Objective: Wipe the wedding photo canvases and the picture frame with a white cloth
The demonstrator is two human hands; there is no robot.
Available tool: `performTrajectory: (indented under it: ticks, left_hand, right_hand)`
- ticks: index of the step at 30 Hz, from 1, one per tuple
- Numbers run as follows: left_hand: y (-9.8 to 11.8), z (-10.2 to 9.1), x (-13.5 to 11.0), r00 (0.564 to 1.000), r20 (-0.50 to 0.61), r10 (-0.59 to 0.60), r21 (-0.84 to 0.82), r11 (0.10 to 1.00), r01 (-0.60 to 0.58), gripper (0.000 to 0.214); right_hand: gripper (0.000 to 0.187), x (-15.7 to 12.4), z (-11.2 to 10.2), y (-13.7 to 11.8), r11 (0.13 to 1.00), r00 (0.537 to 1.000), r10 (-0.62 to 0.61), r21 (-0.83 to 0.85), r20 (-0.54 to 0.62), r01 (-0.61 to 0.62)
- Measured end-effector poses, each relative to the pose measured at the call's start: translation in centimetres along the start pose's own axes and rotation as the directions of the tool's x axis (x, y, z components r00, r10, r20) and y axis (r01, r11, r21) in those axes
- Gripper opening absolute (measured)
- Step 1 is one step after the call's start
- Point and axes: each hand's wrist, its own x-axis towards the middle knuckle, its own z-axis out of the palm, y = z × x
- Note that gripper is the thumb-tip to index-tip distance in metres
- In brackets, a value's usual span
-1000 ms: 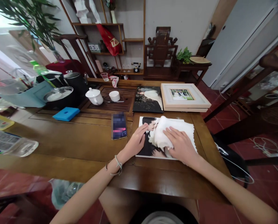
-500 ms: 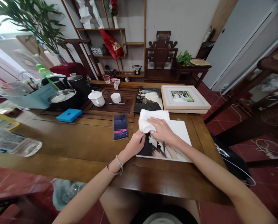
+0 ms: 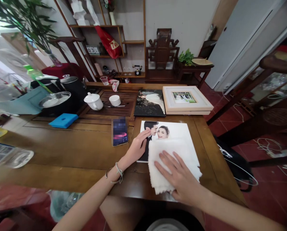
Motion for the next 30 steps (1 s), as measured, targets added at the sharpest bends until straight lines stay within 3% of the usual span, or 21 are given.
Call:
performTrajectory:
  ticks: [2,8,10,13,18,21,25,28,30]
  left_hand:
    - [-0.1,-0.1,0.0,1.0,0.003,-0.023,-0.02,1.0,0.023,0.044]
    - [-0.3,0.1,-0.1,1.0,-0.01,0.002,-0.024,1.0,-0.002,0.044]
    - [-0.3,0.3,-0.2,1.0,-0.01,0.008,-0.011,1.0,-0.009,0.044]
    - [-0.2,0.4,-0.2,1.0,-0.007,0.005,0.004,1.0,-0.005,0.044]
    - [-0.1,0.4,-0.2,1.0,-0.007,0.0,0.008,1.0,0.0,0.044]
    - [-0.2,0.4,-0.2,1.0,-0.015,0.016,0.009,1.0,-0.016,0.043]
    - [-0.4,0.5,-0.3,0.999,-0.023,0.024,0.029,0.999,-0.024,0.042]
    - [-0.5,0.6,-0.3,0.999,-0.031,0.025,0.04,0.999,-0.024,0.042]
    - [-0.4,0.5,-0.3,0.999,-0.031,0.034,0.037,0.999,-0.033,0.042]
  right_hand:
    - [0.096,1.0,-0.5,0.8,0.999,1.0,0.022,0.037,0.022,-0.023]
    - [0.084,7.3,-2.2,8.7,0.954,0.954,0.299,0.039,-0.014,-0.298]
    - [0.083,8.7,-2.4,9.9,0.94,0.94,0.341,0.016,-0.022,-0.34]
    - [0.086,8.2,-1.9,8.5,0.951,0.952,0.305,-0.035,-0.032,-0.306]
    - [0.101,2.3,-0.7,1.7,0.995,0.995,0.094,-0.019,0.028,-0.094]
    - [0.106,-0.2,-0.6,0.7,0.999,0.999,0.023,0.024,0.047,-0.024]
    - [0.1,0.5,-1.0,6.1,0.99,0.99,0.131,0.05,-0.043,-0.129]
    - [0.088,2.8,-1.5,11.6,0.955,0.947,0.296,0.049,-0.128,-0.292]
    - [0.081,4.1,-1.6,14.0,0.93,0.918,0.367,0.048,-0.149,-0.364]
